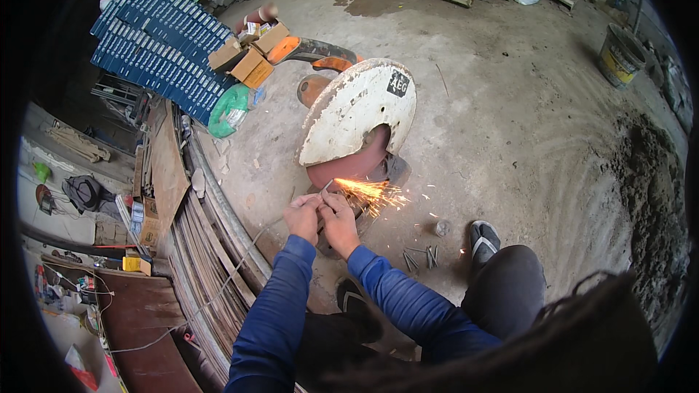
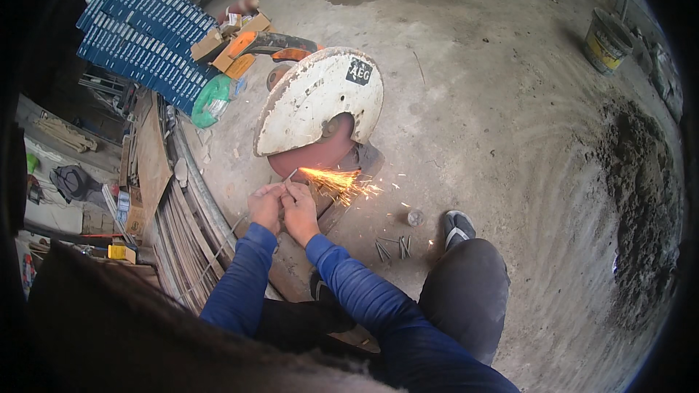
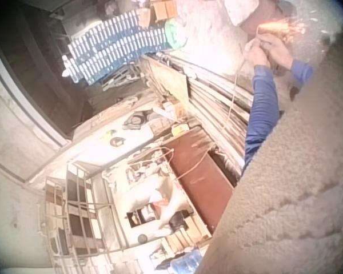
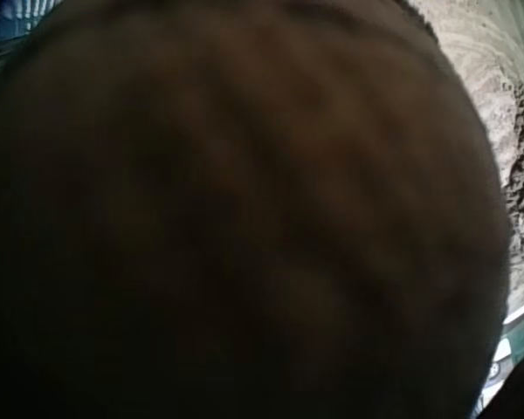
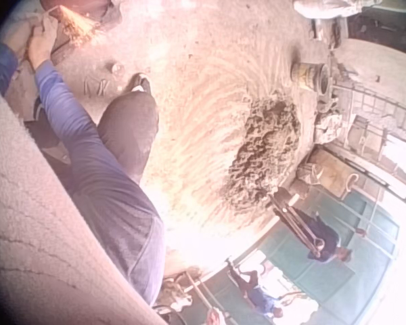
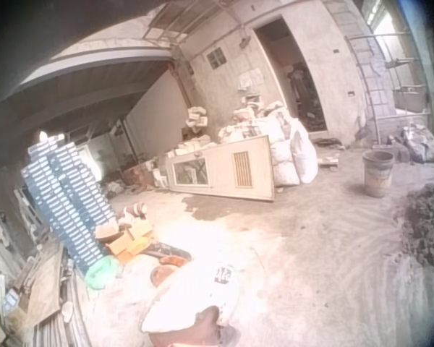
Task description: The person repeatedly picks up small metal rods and grinds them against a bench grinder, producing sparks. They handle the rods one at a time, rotating them to grind different sides, and place finished pieces on the floor.
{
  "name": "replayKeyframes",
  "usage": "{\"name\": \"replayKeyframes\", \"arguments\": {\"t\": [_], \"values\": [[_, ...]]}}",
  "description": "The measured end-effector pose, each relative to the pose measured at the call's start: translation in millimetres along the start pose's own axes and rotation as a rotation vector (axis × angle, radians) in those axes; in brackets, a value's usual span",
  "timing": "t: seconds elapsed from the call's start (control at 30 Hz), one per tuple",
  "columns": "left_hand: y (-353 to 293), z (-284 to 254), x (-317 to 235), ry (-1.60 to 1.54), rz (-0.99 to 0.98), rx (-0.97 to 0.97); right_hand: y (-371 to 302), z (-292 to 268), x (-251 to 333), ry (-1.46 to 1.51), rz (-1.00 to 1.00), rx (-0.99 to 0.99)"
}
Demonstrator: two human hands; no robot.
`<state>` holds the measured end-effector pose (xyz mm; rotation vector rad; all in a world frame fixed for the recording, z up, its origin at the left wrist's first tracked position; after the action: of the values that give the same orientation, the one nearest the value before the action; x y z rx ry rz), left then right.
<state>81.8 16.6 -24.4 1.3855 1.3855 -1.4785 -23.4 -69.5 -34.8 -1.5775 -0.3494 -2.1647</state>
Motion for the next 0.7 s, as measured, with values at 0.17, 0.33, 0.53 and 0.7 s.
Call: {"name": "replayKeyframes", "arguments": {"t": [0.17,0.33,0.53,0.7], "values": [[7,6,5,0.011,-0.057,0.088,3,-6,7,-0.027,-0.05,-0.046],[4,10,17,0.018,-0.145,0.157,-5,-16,7,-0.086,-0.073,-0.149],[0,11,23,0.026,-0.209,0.192,-12,-21,3,-0.142,-0.101,-0.213],[4,13,29,-0.031,-0.223,0.215,-10,-19,4,-0.156,-0.07,-0.2]]}}
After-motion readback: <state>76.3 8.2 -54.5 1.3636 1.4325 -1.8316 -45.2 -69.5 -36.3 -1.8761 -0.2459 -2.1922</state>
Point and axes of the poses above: each hand's wrist, its own y-axis towards the middle knuckle, its own z-axis out of the palm, x = y × z, the point moved 10 cm from there along y, towards the middle knuckle, and after that the axes turned 9 degrees about -x, right-handed, at the moved point
